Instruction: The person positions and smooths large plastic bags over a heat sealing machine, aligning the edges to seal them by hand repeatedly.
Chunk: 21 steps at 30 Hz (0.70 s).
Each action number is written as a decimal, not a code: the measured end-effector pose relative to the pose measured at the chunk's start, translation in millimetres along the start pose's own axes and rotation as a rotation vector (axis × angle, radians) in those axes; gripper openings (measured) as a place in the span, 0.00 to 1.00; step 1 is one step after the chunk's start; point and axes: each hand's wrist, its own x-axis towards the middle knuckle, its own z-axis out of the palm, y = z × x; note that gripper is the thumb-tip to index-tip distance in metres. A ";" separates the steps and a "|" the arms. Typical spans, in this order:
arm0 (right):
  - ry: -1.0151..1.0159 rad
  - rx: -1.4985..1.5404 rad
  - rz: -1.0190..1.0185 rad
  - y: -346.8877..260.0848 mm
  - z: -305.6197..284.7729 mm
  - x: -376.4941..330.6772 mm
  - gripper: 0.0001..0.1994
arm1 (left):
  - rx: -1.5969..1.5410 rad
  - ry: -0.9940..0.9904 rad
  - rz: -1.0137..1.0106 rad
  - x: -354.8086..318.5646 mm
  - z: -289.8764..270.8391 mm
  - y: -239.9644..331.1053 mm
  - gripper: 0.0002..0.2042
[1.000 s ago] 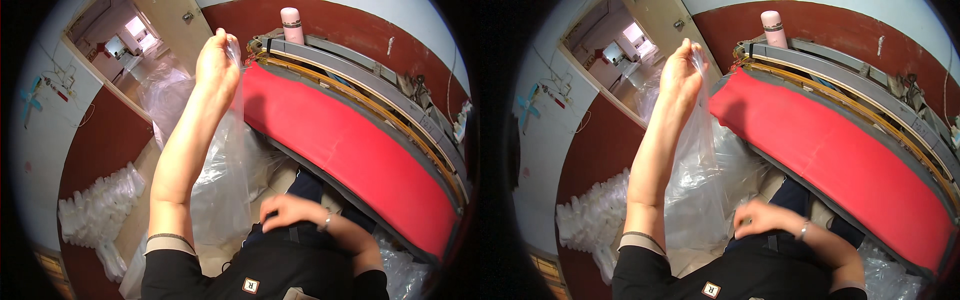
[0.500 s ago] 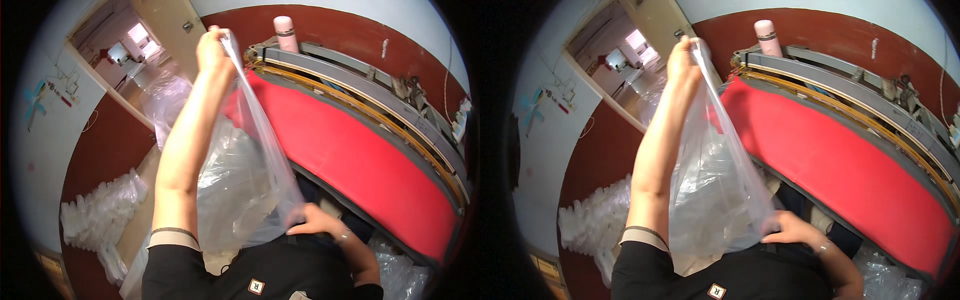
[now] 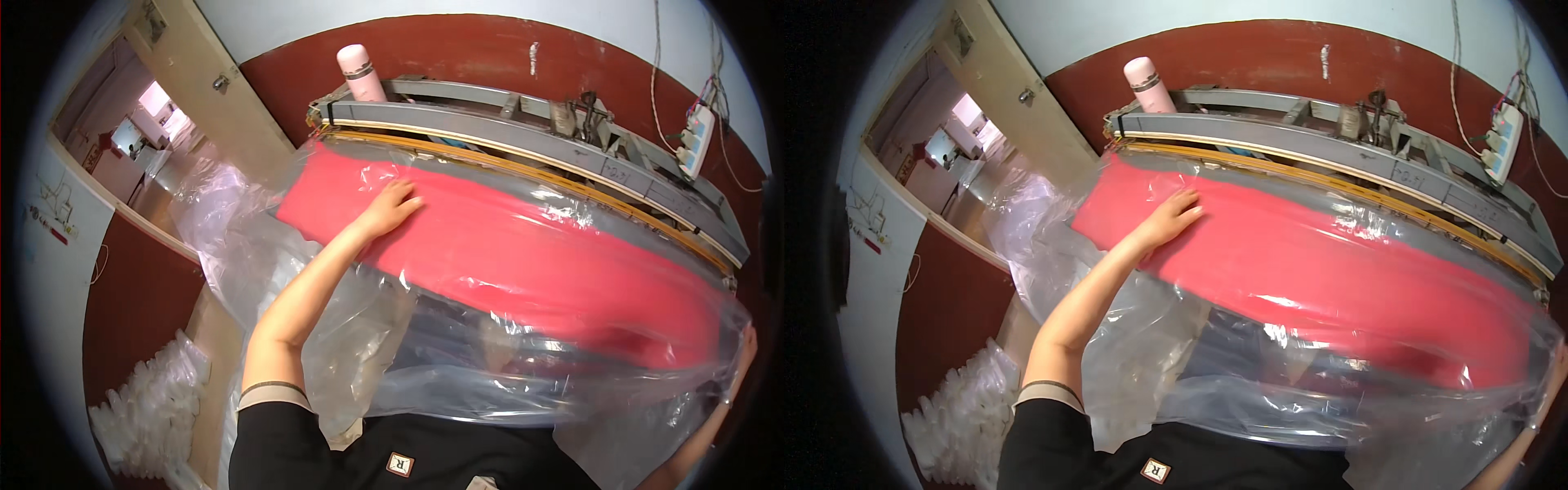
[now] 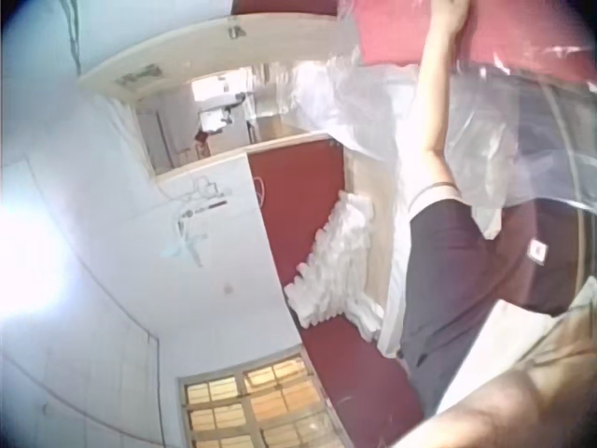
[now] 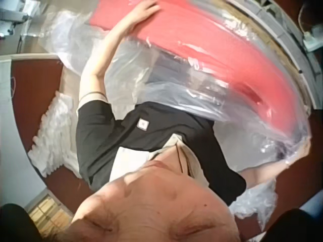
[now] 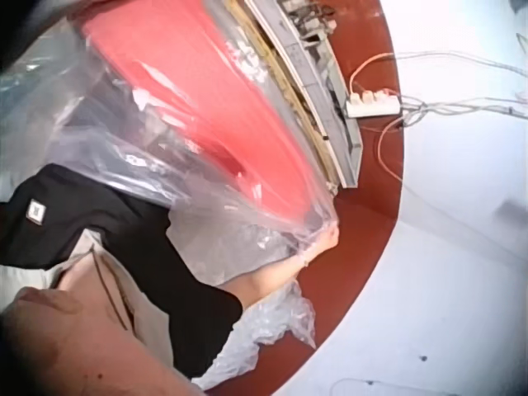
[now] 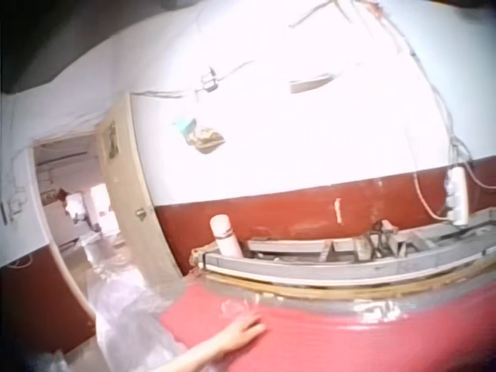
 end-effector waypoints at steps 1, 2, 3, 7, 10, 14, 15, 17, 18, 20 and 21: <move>-0.083 -0.134 0.098 37.8 -17.8 4.5 0.16 | -0.017 0.047 0.076 -11.2 2.2 -12.1 0.16; -0.197 -0.458 0.033 67.1 -32.0 8.5 0.15 | 0.154 0.065 -0.010 -21.2 2.4 -21.0 0.18; -0.287 -0.347 0.037 89.3 -37.1 7.8 0.14 | 0.335 0.024 -0.125 -26.0 0.3 -26.8 0.20; -0.257 -0.312 -0.063 76.6 19.8 -5.4 0.08 | 0.219 0.089 -0.066 -15.2 5.3 -17.5 0.23; -0.361 -0.123 0.034 -12.8 76.3 -28.6 0.07 | -0.047 -0.039 -0.151 -2.4 24.2 -6.5 0.23; -0.698 -0.081 0.119 -91.6 93.9 -50.8 0.08 | 0.462 0.034 -0.178 -9.9 11.4 -42.4 0.23; -0.832 -0.126 0.148 -95.7 79.6 -46.4 0.08 | 0.369 0.008 -0.183 -14.7 -3.3 -60.8 0.23; -0.622 -0.711 -0.061 -85.7 53.1 -24.6 0.08 | 0.301 -0.025 -0.192 -26.9 -23.4 -95.4 0.21; -0.412 -0.884 -0.104 -77.1 40.6 -12.1 0.11 | 0.222 -0.049 -0.223 -29.1 -32.2 -110.7 0.20; 0.293 -0.902 0.099 -62.8 20.6 -9.2 0.09 | 0.447 -0.007 -0.137 -40.0 -42.4 -132.2 0.20; 0.508 -0.913 0.012 -59.7 19.4 -7.9 0.09 | 0.418 -0.022 -0.169 -44.4 -45.4 -140.3 0.20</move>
